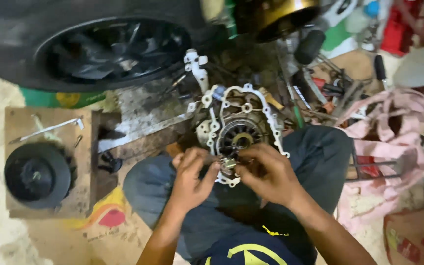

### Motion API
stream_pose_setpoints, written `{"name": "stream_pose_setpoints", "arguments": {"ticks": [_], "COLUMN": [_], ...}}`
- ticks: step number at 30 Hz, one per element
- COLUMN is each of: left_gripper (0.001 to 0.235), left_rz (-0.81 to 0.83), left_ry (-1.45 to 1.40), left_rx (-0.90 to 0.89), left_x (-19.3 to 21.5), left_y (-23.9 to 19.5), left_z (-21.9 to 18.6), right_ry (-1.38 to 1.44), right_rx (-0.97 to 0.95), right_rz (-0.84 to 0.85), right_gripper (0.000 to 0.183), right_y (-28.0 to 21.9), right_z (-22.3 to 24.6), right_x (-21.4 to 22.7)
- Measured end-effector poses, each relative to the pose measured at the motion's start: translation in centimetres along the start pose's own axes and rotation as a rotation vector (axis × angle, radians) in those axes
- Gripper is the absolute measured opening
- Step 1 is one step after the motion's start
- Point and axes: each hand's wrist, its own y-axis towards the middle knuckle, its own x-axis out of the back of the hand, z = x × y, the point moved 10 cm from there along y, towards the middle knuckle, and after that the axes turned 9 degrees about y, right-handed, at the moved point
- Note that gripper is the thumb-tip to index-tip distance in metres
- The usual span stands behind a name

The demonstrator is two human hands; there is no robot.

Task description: The person sits on the floor and works on a disassembled motorcycle engine casing. They use their hands to manipulate internal components and a screwdriver to tighten or adjust parts within the casing.

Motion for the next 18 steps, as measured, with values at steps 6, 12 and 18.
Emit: {"name": "stream_pose_setpoints", "arguments": {"ticks": [6,12,18], "left_gripper": [0.014,0.012,0.034], "left_rz": [0.172,0.140,0.182], "left_ry": [0.026,0.144,0.209], "left_rx": [-0.166,-0.158,-0.288], "left_x": [-0.7,0.5,0.0], "left_y": [3.0,4.0,1.7], "left_z": [-3.0,-3.9,-1.9], "right_ry": [-0.366,-0.505,-0.480], "right_rx": [0.530,0.447,0.198], "right_rz": [0.136,0.037,0.082], "right_gripper": [0.007,0.010,0.014], "right_y": [-0.9,-1.7,-0.7], "right_z": [3.9,1.4,0.6], "right_x": [-1.7,-1.8,-1.8]}}
